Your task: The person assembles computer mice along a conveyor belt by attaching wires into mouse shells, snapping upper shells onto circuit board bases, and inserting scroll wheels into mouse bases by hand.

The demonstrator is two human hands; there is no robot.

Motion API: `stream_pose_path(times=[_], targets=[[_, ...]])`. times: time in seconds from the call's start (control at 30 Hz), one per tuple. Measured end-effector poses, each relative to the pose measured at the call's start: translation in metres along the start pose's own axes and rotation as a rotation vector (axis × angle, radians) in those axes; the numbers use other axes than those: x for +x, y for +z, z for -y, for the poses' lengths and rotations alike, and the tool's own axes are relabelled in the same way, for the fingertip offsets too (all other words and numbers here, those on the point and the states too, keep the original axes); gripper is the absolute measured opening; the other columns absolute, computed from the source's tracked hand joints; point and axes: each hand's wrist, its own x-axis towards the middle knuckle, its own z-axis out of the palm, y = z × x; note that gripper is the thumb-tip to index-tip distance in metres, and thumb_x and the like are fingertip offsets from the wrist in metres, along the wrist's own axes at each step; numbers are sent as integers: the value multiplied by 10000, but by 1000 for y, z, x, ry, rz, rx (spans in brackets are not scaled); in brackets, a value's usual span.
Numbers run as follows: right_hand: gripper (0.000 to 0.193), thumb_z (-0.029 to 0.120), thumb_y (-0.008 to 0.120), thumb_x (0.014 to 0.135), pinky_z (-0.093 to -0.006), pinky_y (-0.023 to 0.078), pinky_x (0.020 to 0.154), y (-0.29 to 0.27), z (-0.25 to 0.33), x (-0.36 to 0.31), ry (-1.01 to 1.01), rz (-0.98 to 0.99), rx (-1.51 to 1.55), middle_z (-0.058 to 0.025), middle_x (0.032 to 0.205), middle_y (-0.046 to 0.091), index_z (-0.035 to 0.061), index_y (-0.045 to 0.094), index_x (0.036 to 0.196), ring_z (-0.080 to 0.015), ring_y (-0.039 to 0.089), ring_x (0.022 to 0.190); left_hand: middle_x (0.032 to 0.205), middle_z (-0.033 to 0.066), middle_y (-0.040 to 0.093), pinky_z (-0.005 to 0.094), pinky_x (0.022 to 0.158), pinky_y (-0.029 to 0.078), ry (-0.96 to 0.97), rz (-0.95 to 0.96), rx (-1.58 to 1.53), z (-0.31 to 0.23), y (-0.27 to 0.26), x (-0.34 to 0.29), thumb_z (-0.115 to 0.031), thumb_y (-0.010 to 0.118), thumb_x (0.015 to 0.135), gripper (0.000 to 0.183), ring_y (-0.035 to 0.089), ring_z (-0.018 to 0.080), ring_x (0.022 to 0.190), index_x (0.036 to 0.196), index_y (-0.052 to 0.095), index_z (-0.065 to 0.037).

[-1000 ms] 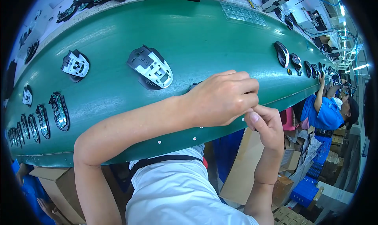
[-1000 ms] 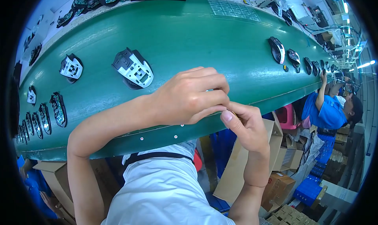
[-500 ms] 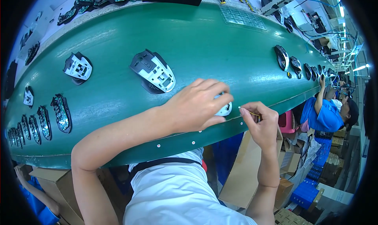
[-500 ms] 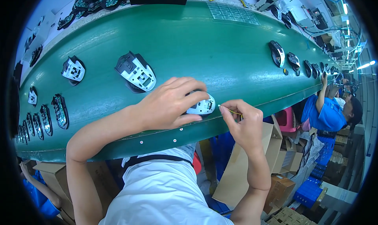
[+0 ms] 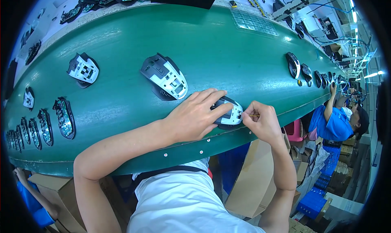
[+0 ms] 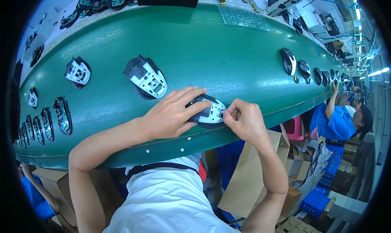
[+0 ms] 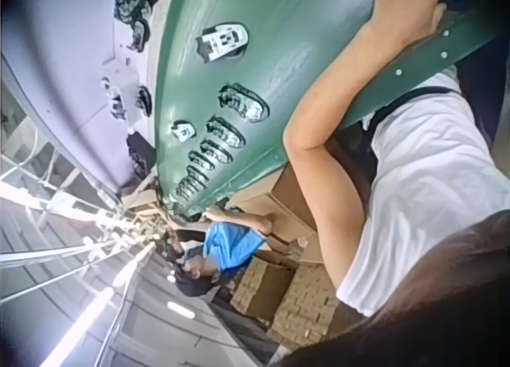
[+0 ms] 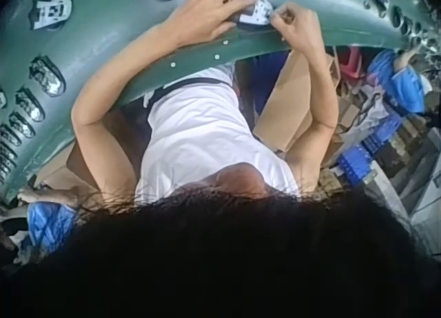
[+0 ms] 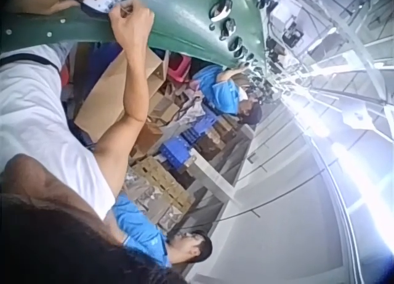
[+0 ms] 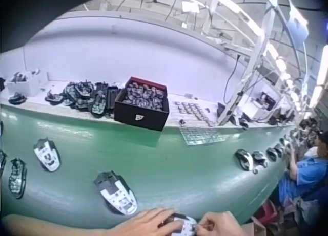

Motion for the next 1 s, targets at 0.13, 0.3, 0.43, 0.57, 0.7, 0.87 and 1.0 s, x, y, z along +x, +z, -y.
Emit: stream_pose_path(times=[0.13, 0.3, 0.43, 0.57, 0.7, 0.87, 1.0], targets=[[188, 119, 730, 792, -326, 509, 559, 1, -3, 7, 2, 45, -41, -146, 641, 662, -41, 638, 757, -188, 652, 577, 1443, 168, 489, 469, 1032, 433, 6, 8, -17, 1, -1, 0, -146, 820, 755, 652, 490, 368, 1320, 1350, 554, -133], [186, 116, 703, 756, -339, 485, 548, 1, -3, 13, 96, 120, -33, -135, 609, 628, -44, 614, 723, -172, 621, 560, 1415, 157, 502, 471, 1006, 439, 15, 6, -6, 2, 1, -2, -161, 831, 741, 639, 492, 360, 1308, 1324, 569, -139], [193, 116, 699, 746, -345, 478, 543, 0, 4, 12, 101, 122, -74, -137, 598, 614, -48, 604, 710, -173, 609, 552, 1379, 150, 514, 469, 988, 444, 9, 5, -22, 1, 4, -4, -165, 849, 715, 653, 503, 354, 1279, 1305, 573, -138], [204, 119, 704, 745, -337, 470, 544, -2, 8, 14, 119, 151, -135, -134, 590, 600, -55, 603, 708, -163, 591, 555, 1247, 151, 536, 433, 913, 464, 72, -77, 16, 1, 7, -5, -197, 891, 654, 694, 518, 328, 1176, 1263, 573, -106], [191, 106, 701, 762, -323, 467, 564, -2, 8, 18, 144, 215, -61, -115, 617, 616, -58, 612, 719, -129, 580, 599, 1276, 150, 533, 453, 942, 459, 36, -74, -52, 3, 8, -5, -168, 886, 660, 694, 515, 344, 1197, 1267, 560, -87], [146, 85, 702, 817, -290, 439, 572, -10, 4, 24, 196, 327, 38, -66, 672, 637, -39, 648, 765, -95, 559, 634, 1236, 142, 534, 440, 926, 460, 51, -96, -56, 5, 9, -5, -172, 896, 655, 704, 508, 330, 1191, 1264, 556, -75], [226, 175, 724, 907, -253, 427, 601, -19, 10, 20, 258, 390, 136, -28, 710, 648, -18, 665, 806, -77, 551, 653, 1242, 140, 531, 444, 935, 453, 46, -98, -76, 6, 9, -7, -166, 891, 665, 697, 503, 334, 1199, 1268, 554, -78]])
